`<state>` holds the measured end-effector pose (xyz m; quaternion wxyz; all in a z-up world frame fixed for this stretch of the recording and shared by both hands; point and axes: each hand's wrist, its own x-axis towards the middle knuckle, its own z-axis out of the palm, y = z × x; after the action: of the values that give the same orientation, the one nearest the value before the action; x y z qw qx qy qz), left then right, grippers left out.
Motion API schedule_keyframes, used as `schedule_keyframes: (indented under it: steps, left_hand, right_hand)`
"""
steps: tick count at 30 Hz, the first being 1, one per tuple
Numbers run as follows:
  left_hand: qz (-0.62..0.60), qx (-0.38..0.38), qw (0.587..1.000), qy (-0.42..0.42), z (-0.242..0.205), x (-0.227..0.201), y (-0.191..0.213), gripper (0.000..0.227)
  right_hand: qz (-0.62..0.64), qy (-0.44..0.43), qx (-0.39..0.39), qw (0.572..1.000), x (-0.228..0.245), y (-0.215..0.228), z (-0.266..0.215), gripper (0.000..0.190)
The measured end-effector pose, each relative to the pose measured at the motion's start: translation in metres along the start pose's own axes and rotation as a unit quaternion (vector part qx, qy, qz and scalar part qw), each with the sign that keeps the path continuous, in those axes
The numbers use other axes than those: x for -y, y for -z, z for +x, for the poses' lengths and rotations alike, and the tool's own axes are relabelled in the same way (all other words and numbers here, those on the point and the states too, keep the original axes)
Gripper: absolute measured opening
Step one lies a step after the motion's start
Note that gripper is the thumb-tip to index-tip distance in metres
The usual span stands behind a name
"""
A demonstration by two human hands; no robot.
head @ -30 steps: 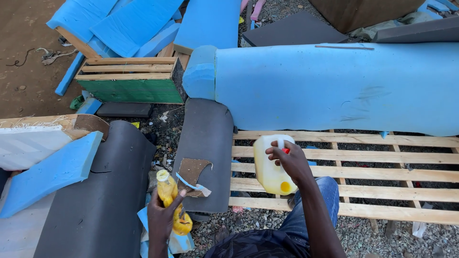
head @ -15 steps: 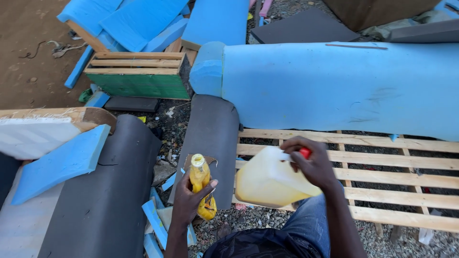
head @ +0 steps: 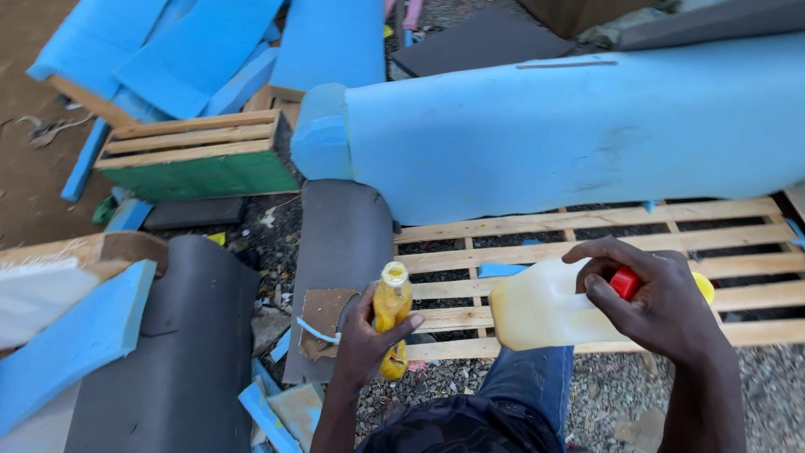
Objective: Refilling a small adhesive bottle from a larger container and wiping it with a rag in a workshop environment.
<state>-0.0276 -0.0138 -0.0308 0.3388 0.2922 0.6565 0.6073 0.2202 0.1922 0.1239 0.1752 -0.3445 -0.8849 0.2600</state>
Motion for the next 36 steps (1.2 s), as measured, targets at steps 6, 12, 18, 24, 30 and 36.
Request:
schedule_keyframes:
  steps: [6,12,18,24,30,36]
  left_hand:
    - [-0.017,0.156,0.987,-0.037,0.015,-0.034,-0.056,0.054]
    - [-0.08,0.251,0.963,-0.049,0.025,-0.04,-0.107,0.042]
    - [-0.143,0.292,0.932,-0.163,0.042,-0.053,-0.144,0.062]
    - [-0.036,0.393,0.917,-0.055,0.047,-0.066,-0.147,0.059]
    - [0.039,0.395,0.914,-0.088,0.047,-0.065,-0.155,0.064]
    - [0.06,0.381,0.914,-0.126,0.042,-0.058,-0.157,0.075]
  right_hand:
    - [-0.015,-0.036,-0.011,0.999,-0.038,-0.023,0.0,0.027]
    - [0.046,-0.073,-0.112,0.99,-0.052,-0.037,-0.011,0.024]
    - [0.09,-0.103,-0.222,0.965,-0.065,-0.053,-0.006,0.029]
    - [0.151,-0.181,-0.24,0.942,-0.057,-0.041,-0.007,0.025]
    - [0.171,-0.158,-0.303,0.924,-0.062,-0.045,-0.019,0.023]
    - [0.273,-0.096,-0.513,0.808,-0.071,-0.037,-0.05,0.032]
